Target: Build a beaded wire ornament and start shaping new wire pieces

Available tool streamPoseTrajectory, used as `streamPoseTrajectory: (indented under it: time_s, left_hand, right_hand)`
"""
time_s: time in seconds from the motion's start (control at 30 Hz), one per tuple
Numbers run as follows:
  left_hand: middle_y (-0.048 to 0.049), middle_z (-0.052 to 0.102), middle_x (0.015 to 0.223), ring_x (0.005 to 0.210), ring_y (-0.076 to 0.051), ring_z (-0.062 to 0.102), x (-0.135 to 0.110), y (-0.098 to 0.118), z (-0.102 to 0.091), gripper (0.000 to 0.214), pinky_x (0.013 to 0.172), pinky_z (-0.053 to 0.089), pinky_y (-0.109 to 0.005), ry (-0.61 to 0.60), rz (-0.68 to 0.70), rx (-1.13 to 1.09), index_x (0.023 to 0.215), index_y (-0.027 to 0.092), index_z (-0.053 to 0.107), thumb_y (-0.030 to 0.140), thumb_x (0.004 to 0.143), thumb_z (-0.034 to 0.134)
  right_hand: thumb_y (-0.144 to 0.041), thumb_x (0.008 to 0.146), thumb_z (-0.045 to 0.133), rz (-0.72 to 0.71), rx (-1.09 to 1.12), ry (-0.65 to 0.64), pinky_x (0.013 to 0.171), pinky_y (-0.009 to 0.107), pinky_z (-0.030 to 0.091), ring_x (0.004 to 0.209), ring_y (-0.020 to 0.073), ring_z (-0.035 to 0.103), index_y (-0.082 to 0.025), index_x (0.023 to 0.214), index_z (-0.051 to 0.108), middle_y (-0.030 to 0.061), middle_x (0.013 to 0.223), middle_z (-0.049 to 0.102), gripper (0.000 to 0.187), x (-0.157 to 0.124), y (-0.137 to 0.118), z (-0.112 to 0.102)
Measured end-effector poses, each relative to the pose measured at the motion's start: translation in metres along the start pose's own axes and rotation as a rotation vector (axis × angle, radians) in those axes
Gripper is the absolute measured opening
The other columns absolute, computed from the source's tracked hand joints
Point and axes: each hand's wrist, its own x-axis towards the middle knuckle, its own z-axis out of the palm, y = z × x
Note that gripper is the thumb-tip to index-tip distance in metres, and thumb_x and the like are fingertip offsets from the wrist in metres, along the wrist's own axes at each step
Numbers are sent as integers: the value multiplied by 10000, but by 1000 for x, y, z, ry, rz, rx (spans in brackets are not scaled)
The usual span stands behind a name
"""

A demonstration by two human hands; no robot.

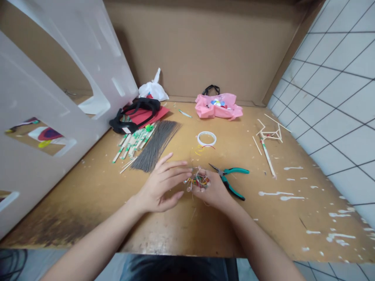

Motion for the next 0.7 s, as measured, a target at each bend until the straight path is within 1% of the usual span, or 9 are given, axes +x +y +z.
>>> streamPoseTrajectory:
  time_s: [0.1, 0.17, 0.23, 0.3, 0.4, 0.47, 0.5, 0.6, 0.7]
  left_hand:
    - [-68, 650, 1089, 1139, -204, 521, -1, -4, 0, 377, 1083, 252, -482, 27, -24, 9, 1142, 168, 520, 203, 767, 536]
    - [-60, 660, 1043, 1080, -182, 557, -1, -5, 2, 325, 1075, 280, -453, 43, -23, 12, 1100, 167, 541, 193, 777, 545]
    - [-54, 656, 1035, 1040, -170, 572, 0, -3, 3, 303, 1080, 267, -453, 51, -44, 16, 1088, 175, 547, 211, 788, 560]
    - [-63, 629, 1086, 1031, -176, 568, 1, 1, 4, 332, 1095, 213, -489, 16, -103, -1, 1113, 186, 541, 265, 793, 574]
    - [-78, 588, 1135, 1028, -189, 557, 2, 8, 6, 397, 1100, 141, -536, -77, -244, -50, 1164, 196, 518, 323, 792, 572]
    - [-70, 586, 1112, 1021, -187, 553, 3, 10, 7, 391, 1101, 124, -540, -93, -301, -61, 1156, 197, 522, 324, 789, 574]
    - [-65, 588, 1092, 1014, -184, 552, 3, 11, 8, 362, 1102, 128, -538, -85, -311, -68, 1126, 196, 534, 320, 789, 575]
    - [-50, 594, 1021, 986, -162, 552, 2, 9, 9, 209, 1099, 182, -511, -43, -287, -86, 992, 184, 559, 282, 807, 557]
    - [-40, 607, 988, 982, -146, 548, 1, 6, 9, 101, 1101, 229, -473, -62, -170, -37, 917, 174, 562, 199, 837, 507]
  right_hand:
    - [-232, 672, 582, 62, 105, -15, 625, 275, 480, 676, 156, 580, -186, 747, 546, 7, 724, 620, 95, 3, -4, 0]
    - [-227, 668, 569, 58, 101, -2, 647, 285, 483, 698, 163, 588, -190, 738, 552, 8, 731, 630, 81, 3, -5, 1]
    - [-233, 682, 564, 38, 65, 21, 662, 288, 482, 720, 169, 595, -193, 743, 556, 13, 746, 638, 74, 3, -3, 3]
    - [-251, 706, 565, 14, -43, 55, 646, 287, 475, 702, 171, 592, -192, 744, 554, 18, 736, 633, 71, 2, 2, 3]
    - [-266, 698, 588, -69, -321, 112, 641, 306, 453, 687, 188, 575, -188, 739, 560, 39, 732, 624, 93, 1, 9, 2]
    - [-251, 673, 600, -124, -458, 134, 656, 318, 441, 697, 201, 569, -186, 742, 573, 51, 736, 624, 99, 1, 12, 1]
    - [-246, 667, 599, -131, -487, 145, 662, 319, 437, 702, 204, 570, -187, 747, 580, 53, 735, 626, 102, 1, 13, 1]
    - [-258, 680, 587, -58, -469, 161, 663, 308, 439, 720, 206, 585, -194, 770, 599, 51, 751, 643, 111, 1, 12, 1]
    - [-274, 669, 597, 14, -446, 125, 660, 299, 445, 737, 208, 598, -198, 789, 611, 49, 778, 654, 143, 0, 12, 1]
